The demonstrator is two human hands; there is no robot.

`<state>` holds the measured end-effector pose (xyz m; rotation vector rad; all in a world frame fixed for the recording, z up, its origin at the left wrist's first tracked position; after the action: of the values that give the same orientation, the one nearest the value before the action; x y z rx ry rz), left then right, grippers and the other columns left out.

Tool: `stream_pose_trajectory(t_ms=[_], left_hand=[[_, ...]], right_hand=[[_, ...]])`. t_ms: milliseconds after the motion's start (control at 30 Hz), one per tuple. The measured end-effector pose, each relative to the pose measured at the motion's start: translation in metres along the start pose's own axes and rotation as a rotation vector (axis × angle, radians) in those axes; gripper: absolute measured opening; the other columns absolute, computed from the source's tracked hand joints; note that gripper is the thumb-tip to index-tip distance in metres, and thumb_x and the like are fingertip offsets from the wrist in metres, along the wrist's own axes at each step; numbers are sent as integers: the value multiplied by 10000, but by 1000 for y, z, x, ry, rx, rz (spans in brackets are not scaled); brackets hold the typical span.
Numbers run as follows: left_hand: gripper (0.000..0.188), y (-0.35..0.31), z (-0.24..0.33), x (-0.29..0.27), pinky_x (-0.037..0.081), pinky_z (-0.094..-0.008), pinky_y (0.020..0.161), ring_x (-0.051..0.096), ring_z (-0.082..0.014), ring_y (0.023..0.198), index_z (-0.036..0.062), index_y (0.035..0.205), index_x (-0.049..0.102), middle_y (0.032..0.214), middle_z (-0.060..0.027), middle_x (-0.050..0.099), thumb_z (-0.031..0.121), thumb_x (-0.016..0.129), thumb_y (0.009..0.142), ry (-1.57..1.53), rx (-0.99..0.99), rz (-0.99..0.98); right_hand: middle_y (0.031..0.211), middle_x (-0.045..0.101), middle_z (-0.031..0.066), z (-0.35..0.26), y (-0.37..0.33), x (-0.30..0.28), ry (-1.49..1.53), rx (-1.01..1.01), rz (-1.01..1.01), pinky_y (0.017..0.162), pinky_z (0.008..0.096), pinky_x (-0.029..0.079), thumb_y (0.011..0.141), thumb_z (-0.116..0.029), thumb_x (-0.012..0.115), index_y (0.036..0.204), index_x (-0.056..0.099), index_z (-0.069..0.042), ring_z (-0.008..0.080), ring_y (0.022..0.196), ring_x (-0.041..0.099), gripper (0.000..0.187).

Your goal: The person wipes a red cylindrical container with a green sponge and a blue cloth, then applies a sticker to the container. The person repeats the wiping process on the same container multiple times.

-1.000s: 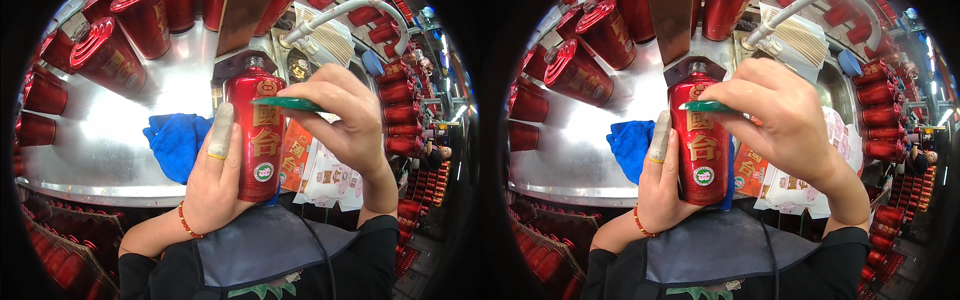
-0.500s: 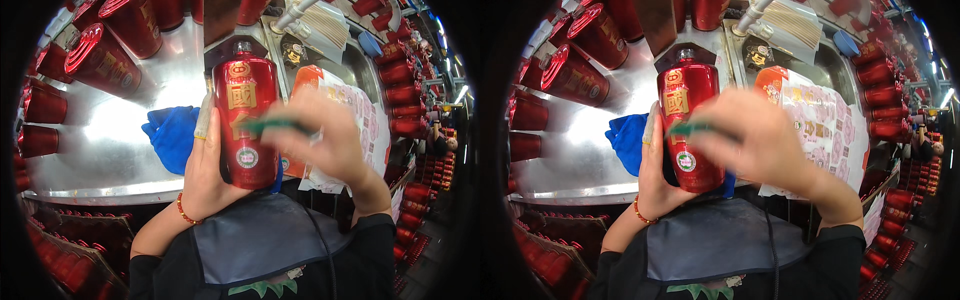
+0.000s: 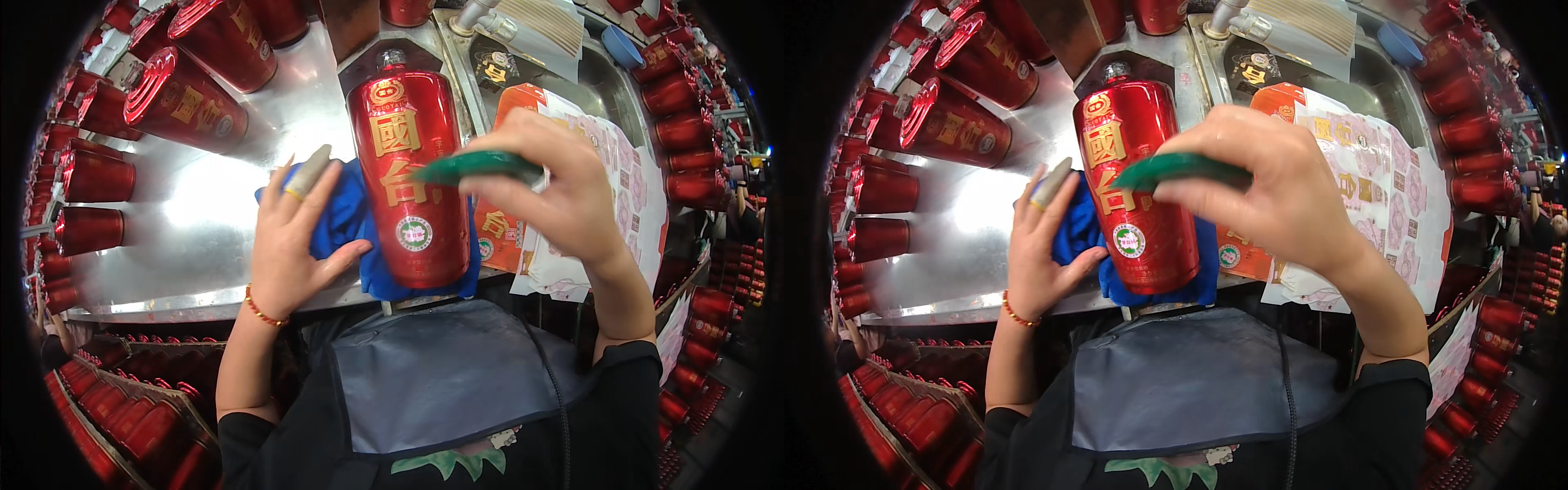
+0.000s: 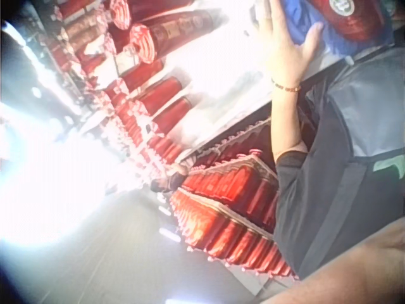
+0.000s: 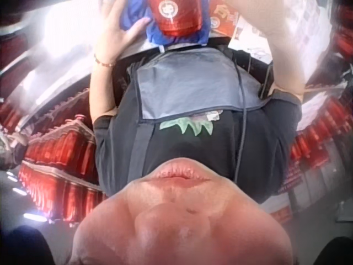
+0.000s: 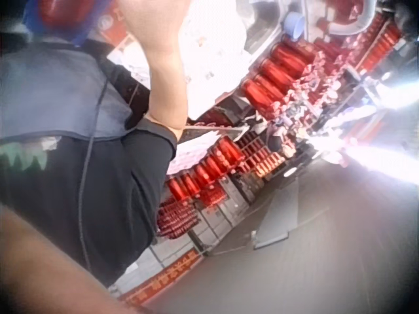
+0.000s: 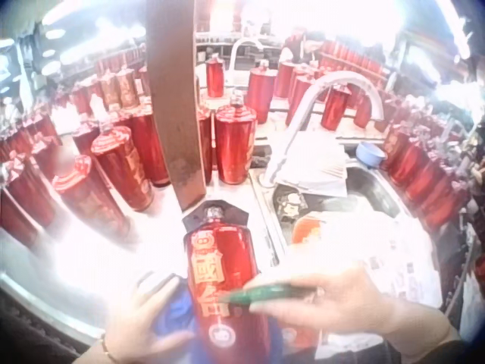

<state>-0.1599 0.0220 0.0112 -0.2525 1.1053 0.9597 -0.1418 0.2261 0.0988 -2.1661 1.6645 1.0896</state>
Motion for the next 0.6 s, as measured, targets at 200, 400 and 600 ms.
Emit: stream_pose_trajectory(t_ms=[200, 400, 600], left_hand=[[327, 5, -9, -11, 522, -382, 797, 650, -271, 899, 27, 1157, 716, 984, -99, 712, 131, 773, 852, -57, -59, 145], [317, 42, 86, -50, 528, -429, 913, 668, -321, 1072, 16, 1095, 735, 1034, -110, 712, 143, 790, 810, -254, 215, 377], [294, 49, 125, -22, 553, -443, 867, 658, -319, 1079, -15, 925, 706, 1066, -95, 685, 163, 829, 727, -216, 545, 262]], right_hand=[[933, 707, 35, 46, -31, -57, -6, 197, 437, 776, 239, 493, 889, -58, 758, 1069, 719, 3, 86, 852, 631, 194], [896, 655, -3, 47, -62, -62, 150, 235, 565, 775, 215, 452, 880, 1, 757, 1080, 710, 22, 75, 849, 587, 207], [970, 633, 17, 55, -82, -75, 208, 248, 639, 804, 215, 459, 876, 47, 750, 1096, 693, 36, 82, 893, 589, 228]])
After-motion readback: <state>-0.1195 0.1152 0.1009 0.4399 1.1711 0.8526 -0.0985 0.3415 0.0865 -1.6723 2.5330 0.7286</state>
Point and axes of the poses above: each hand's wrist, its own y-axis towards the middle knuckle, its own x-axis out of the palm, z = x × y, the point moved 10 cm from there along y, towards the middle knuckle
